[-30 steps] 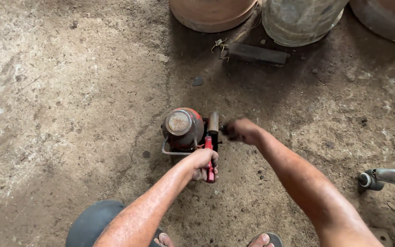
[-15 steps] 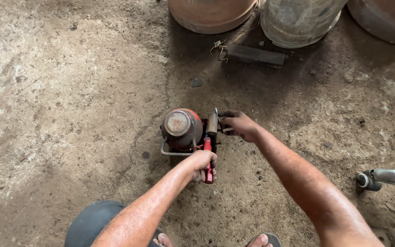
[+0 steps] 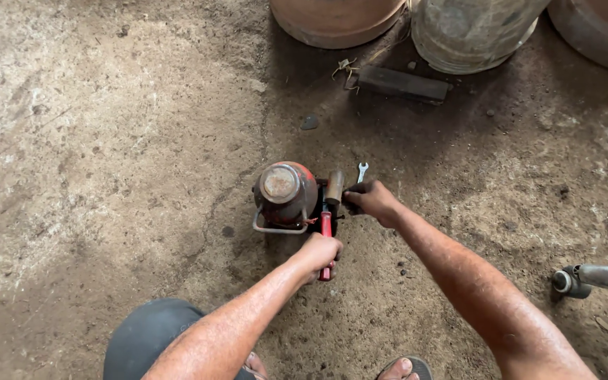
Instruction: Inspecting and cleaning a mechanical component, likely a brake part, using tools in a workshop environment.
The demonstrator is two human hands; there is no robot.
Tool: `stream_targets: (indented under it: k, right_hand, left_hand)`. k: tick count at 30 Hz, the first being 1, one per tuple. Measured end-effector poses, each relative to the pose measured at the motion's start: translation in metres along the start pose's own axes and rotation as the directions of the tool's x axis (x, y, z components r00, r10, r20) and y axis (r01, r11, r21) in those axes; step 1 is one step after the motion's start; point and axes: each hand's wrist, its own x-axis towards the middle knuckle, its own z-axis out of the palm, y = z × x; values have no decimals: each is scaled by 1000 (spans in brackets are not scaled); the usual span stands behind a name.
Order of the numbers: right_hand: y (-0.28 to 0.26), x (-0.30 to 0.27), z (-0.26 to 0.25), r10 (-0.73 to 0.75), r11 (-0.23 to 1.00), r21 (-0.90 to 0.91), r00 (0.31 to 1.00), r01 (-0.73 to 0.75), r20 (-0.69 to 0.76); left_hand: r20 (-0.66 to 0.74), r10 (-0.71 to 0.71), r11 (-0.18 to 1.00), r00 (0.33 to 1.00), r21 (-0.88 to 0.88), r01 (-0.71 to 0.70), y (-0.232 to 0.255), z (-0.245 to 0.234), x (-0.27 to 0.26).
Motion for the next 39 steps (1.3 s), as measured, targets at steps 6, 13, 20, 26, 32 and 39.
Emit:
stream_targets:
  k: [6,13,20,26,32,39]
  right_hand:
    - [1,-9,-17,9,997,-77,1000,-11,-26]
    - [27,-19,-47,172,979,105,985,-174,21]
    - [23,-37,-50,193,980,-48,981,-191,30]
    - [57,-51,-32,135,979,-161,990,-126,49]
    - [88,-90,-12,101,952,-298,990,-68,99]
    - [22,-133,-12,-98,631,-748,977,207,188]
  left_hand:
    - [-78,43,997,996,67,-38,-1,0,-18]
    - [-122,17,990,992,138,0,-25,14,-45]
    - [3,-144,975,990,169,141,-71,23,-68]
    - [-55,-9,769,998,638,42,-104,13,-45]
    - [-19,40,633,999,774,-11,-154,-4,-9]
    - [261,-338,813,904,565,141,-153,-6,10]
